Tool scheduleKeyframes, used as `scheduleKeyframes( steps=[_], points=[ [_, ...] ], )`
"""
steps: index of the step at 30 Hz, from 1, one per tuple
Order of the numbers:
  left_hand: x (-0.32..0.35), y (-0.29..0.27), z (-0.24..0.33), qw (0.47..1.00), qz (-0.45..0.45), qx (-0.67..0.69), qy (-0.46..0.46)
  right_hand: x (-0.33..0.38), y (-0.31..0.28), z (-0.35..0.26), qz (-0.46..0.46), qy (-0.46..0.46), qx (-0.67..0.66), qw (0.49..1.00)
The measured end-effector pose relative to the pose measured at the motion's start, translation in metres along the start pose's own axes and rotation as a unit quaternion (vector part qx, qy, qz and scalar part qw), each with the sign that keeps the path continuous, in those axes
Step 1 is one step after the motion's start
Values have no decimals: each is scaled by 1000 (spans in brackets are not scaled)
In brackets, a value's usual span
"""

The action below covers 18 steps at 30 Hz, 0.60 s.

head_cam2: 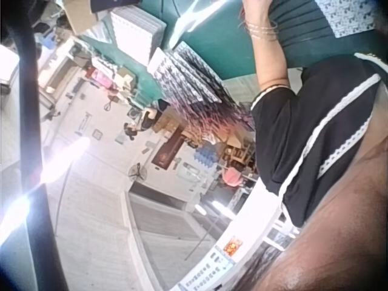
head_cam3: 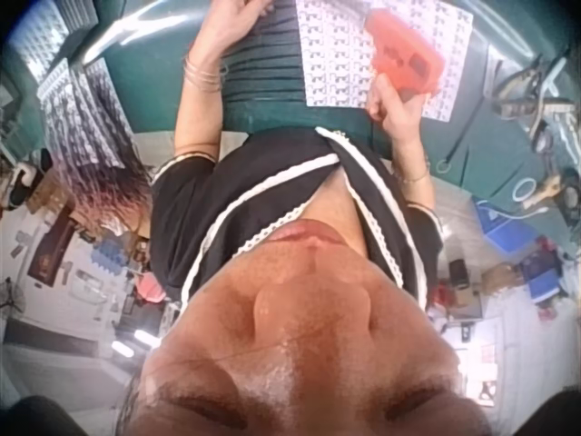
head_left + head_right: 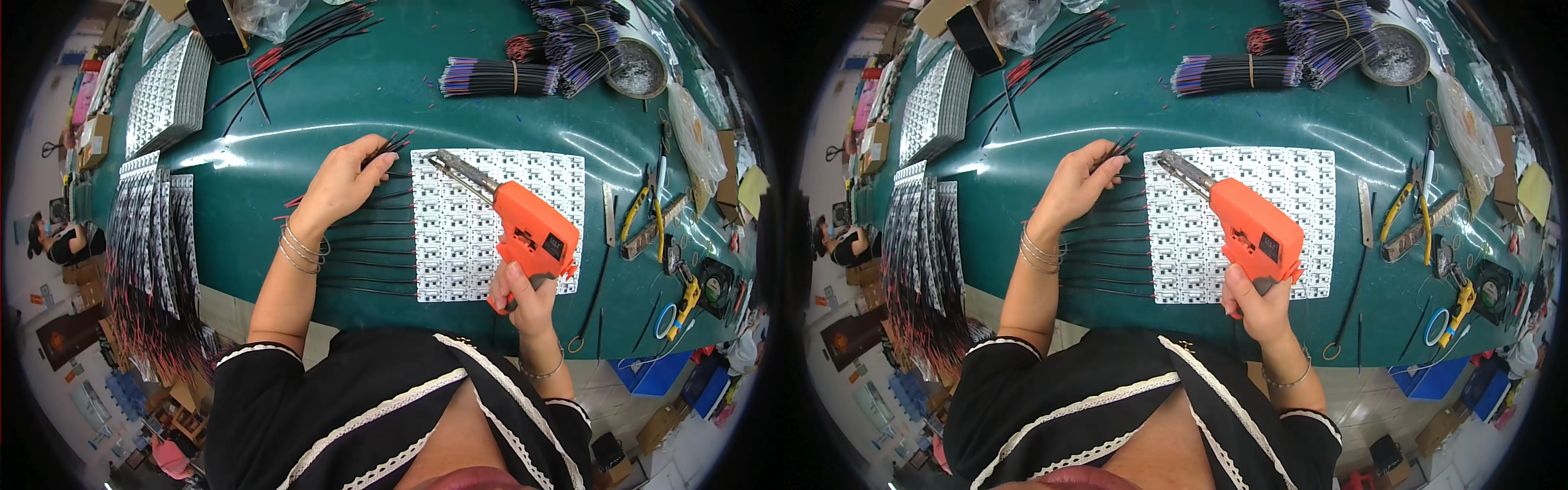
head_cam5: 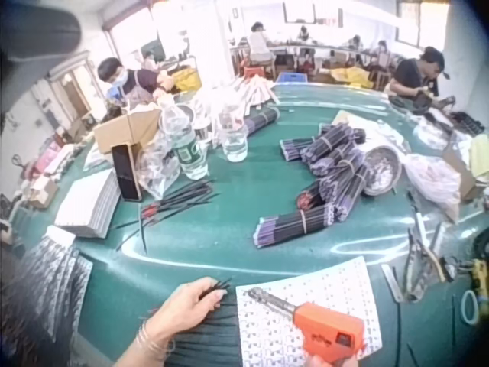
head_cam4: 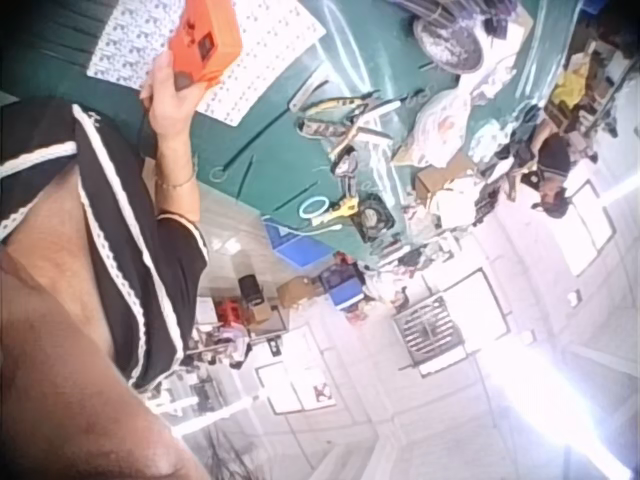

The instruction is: The person solders wires onto a circuit board using a soldering iron, places the assembled board onto a stack to the side, and then solders wires onto a new circuit board.

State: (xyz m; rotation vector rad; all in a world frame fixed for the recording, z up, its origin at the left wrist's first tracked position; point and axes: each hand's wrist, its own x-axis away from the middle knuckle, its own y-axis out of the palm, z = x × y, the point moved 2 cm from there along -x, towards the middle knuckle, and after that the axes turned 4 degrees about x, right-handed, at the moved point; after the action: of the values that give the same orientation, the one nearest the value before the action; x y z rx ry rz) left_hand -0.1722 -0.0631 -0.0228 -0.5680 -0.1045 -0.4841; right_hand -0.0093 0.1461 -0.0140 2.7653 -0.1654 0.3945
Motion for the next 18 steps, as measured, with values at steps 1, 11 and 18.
scheduleKeyframes(
  steps=[1, 11, 18],
  points=[
    [-1, -1, -5, 999, 18, 29, 23, -2, 1, -2, 2, -5, -9, 1000],
    [-10, -6, 9, 999, 31, -26, -17, -7, 2, -1, -6, 24, 56, 998],
    [-12, -3, 6, 998, 51, -13, 32, -11, 3, -1, -10, 13, 57, 998]
  ],
)
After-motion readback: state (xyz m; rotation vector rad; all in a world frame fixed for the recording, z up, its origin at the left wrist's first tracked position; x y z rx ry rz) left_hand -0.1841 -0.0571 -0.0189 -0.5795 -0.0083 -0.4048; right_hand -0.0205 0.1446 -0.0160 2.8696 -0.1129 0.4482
